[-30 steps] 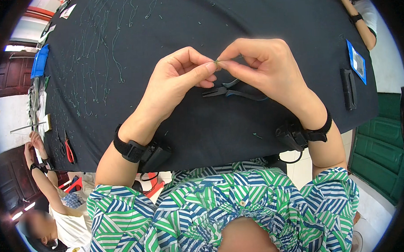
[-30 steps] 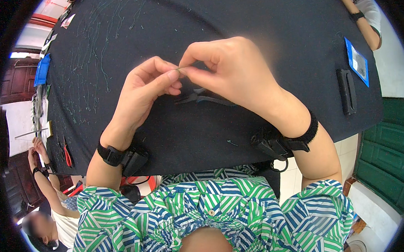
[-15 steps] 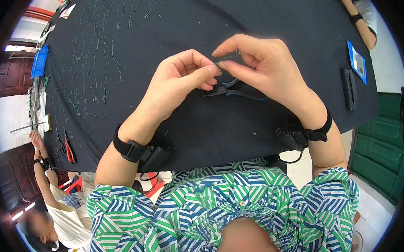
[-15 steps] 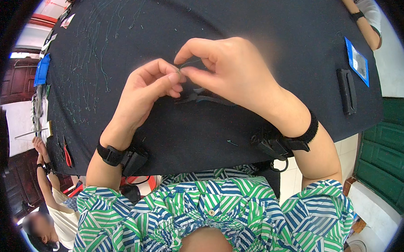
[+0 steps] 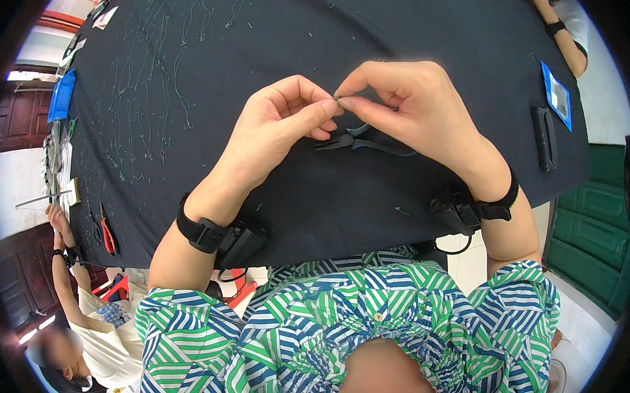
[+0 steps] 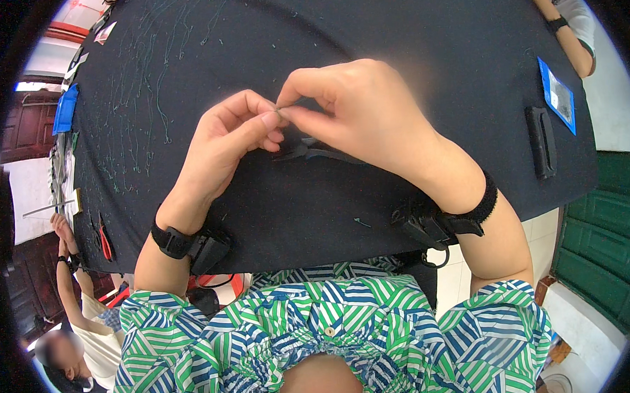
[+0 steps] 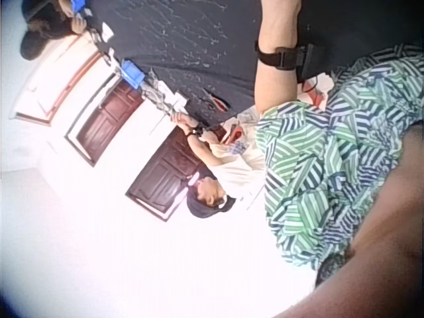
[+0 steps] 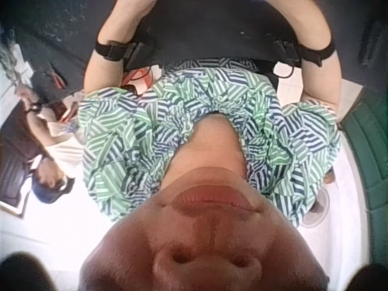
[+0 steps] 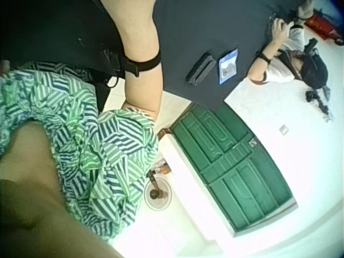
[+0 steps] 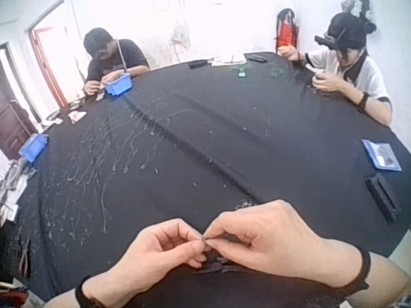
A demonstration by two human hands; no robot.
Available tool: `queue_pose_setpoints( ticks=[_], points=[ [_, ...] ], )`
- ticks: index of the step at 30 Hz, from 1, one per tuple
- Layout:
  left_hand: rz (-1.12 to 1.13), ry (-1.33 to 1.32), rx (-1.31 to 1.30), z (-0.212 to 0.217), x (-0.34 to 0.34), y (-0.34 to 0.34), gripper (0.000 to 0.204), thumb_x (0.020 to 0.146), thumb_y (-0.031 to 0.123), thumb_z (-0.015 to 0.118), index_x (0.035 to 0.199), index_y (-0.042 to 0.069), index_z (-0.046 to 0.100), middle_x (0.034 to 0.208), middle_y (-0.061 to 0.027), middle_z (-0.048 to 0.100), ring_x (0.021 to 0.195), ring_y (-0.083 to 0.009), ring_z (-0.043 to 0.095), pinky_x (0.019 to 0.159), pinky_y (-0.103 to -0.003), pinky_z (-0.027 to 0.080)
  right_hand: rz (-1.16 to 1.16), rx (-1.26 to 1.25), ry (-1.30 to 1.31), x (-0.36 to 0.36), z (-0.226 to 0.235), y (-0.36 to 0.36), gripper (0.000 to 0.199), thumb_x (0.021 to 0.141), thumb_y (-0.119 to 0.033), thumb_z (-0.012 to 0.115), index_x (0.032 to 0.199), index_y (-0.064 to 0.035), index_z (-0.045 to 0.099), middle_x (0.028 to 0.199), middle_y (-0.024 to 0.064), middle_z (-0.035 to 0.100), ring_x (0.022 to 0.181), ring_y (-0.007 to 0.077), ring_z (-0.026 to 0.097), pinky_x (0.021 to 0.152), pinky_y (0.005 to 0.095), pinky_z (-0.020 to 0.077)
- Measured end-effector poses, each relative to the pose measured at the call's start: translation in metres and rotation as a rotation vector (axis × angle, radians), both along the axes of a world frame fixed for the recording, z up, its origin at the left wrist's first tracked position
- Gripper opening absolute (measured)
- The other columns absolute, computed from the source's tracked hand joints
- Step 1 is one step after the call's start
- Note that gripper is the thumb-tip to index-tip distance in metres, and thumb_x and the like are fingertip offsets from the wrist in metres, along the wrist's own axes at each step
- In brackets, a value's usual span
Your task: The person threads a fishing line through small metal swivels and uses a pair of pliers to secure components on the line.
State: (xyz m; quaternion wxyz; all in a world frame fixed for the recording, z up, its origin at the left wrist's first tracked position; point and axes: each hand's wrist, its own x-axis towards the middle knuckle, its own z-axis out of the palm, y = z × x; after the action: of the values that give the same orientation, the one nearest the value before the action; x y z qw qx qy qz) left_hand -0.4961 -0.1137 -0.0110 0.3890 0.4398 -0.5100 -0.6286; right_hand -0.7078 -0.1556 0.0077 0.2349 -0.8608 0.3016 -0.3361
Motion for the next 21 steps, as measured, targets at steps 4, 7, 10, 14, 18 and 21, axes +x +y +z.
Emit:
queue_pose_setpoints(
  ticks=[4, 7, 10, 14, 18, 21],
  points=[
    [-0.005, -0.001, -0.022, -0.0005, -0.0001, 0.0000, 0.019, 0.093, 0.019, 0.065, 0.100, 0.003, 0.061, 0.092, -0.0053, 0.065, 0.081, -0.0091, 0.064, 0.072, -0.022, 0.053, 0.003, 0.023, 0.018, -0.0006, 0.0024, 0.0008, 0.011, 0.082, -0.021, 0.070, 0.085, -0.0100, 0.069, 0.054, 0.0079, 0.053, 0.046, 0.0205, 0.052, 0.045, 0.0318, 0.0364],
    [-0.010, -0.022, -0.029, 0.0007, -0.0012, 0.0002, 0.019, 0.093, 0.020, 0.065, 0.100, 0.002, 0.061, 0.090, -0.0043, 0.064, 0.081, -0.0091, 0.063, 0.073, -0.022, 0.053, 0.000, 0.039, 0.061, -0.0013, 0.0023, 0.0007, 0.013, 0.082, -0.022, 0.070, 0.084, -0.0097, 0.068, 0.055, 0.0082, 0.054, 0.046, 0.0212, 0.053, 0.045, 0.0322, 0.0372],
    [-0.023, -0.018, -0.032, 0.0000, 0.0001, -0.0003, 0.019, 0.093, 0.020, 0.064, 0.101, 0.002, 0.062, 0.092, -0.0052, 0.065, 0.081, -0.0090, 0.063, 0.073, -0.022, 0.053, -0.008, 0.041, 0.029, -0.0004, 0.0016, 0.0022, 0.014, 0.082, -0.022, 0.070, 0.082, -0.0091, 0.067, 0.055, 0.0083, 0.054, 0.046, 0.0216, 0.053, 0.045, 0.0324, 0.0372],
    [-0.009, -0.027, -0.038, 0.0004, -0.0007, 0.0004, 0.020, 0.093, 0.020, 0.064, 0.102, 0.003, 0.062, 0.095, -0.0063, 0.066, 0.081, -0.0086, 0.063, 0.073, -0.023, 0.053, 0.004, 0.014, 0.012, -0.0004, 0.0003, 0.0018, 0.012, 0.083, -0.019, 0.068, 0.083, -0.0077, 0.066, 0.061, 0.0094, 0.059, 0.052, 0.0244, 0.059, 0.048, 0.0335, 0.0418],
    [-0.013, -0.014, -0.020, 0.0009, 0.0000, -0.0007, 0.020, 0.095, 0.021, 0.062, 0.103, 0.003, 0.063, 0.098, -0.0065, 0.067, 0.081, -0.0077, 0.063, 0.073, -0.022, 0.053, 0.018, -0.033, -0.001, -0.0005, 0.0005, -0.0006, 0.008, 0.085, -0.015, 0.065, 0.085, -0.0071, 0.065, 0.068, 0.0111, 0.063, 0.060, 0.0270, 0.064, 0.053, 0.0346, 0.0464],
    [-0.002, 0.026, 0.002, 0.0008, 0.0011, -0.0013, 0.021, 0.095, 0.022, 0.062, 0.102, 0.003, 0.064, 0.097, -0.0067, 0.068, 0.082, -0.0085, 0.063, 0.073, -0.023, 0.053, 0.018, 0.000, -0.006, -0.0003, 0.0020, -0.0008, 0.007, 0.085, -0.015, 0.065, 0.085, -0.0071, 0.065, 0.069, 0.0111, 0.064, 0.060, 0.0270, 0.064, 0.053, 0.0343, 0.0462]
  ],
)
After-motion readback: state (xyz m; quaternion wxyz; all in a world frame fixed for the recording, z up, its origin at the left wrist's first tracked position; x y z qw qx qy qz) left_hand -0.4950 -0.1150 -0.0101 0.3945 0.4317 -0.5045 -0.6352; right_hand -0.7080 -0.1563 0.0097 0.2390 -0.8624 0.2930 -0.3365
